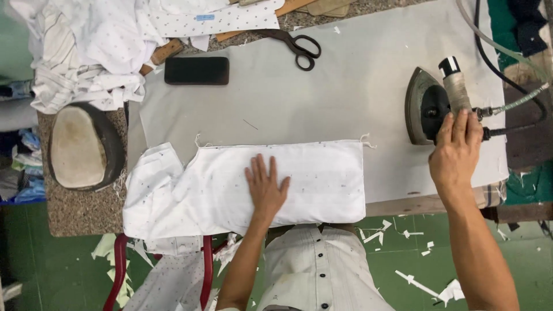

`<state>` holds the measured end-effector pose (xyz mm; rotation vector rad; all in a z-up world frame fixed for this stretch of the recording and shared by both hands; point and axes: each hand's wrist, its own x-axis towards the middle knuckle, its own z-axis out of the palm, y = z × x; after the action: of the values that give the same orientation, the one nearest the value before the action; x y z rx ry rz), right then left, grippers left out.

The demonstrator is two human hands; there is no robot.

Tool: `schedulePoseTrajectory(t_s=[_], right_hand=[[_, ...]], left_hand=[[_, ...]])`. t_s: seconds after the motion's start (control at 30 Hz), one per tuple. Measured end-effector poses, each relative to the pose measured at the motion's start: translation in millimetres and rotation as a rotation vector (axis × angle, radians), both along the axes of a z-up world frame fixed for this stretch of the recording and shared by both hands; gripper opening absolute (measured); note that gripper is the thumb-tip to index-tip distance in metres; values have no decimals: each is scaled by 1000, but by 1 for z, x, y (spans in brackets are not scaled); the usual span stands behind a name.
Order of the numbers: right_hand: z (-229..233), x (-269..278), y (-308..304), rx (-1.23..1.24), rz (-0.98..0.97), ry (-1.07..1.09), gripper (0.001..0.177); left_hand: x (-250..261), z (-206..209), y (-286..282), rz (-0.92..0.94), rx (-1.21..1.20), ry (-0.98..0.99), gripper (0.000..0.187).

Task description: The person irons a white patterned fabric piece on a work table using a steam iron and a black pressing block. They fold the fabric, press it, trim loose threads with scissors, and continue ironing different sections.

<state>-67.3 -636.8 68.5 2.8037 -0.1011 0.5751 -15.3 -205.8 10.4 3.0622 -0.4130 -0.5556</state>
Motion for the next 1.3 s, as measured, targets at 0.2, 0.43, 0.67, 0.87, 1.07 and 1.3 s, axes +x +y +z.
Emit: schedulePoseTrajectory(t_s=[0.2,0.43,0.67,0.87,1.07,1.3], right_hand=[[2,67,-87,383,-204,411,65],[-7,107,-76,1337,-405,445,27],[90,70,90,1057,-267,721,64],[90,63,263,755,349,869,55],[43,77,401,440,716,758,49],[20,163,514,261,684,487,45]], left_hand=[[-47,25,-114,-397,-128,156,77],[-22,-8,-61,-284,-123,105,75],[15,-36,186,584,-115,-395,73],[-1,4,153,265,-280,-671,70],[4,-19,205,333,-292,-298,66],[20,-3,231,447,-287,-107,70]])
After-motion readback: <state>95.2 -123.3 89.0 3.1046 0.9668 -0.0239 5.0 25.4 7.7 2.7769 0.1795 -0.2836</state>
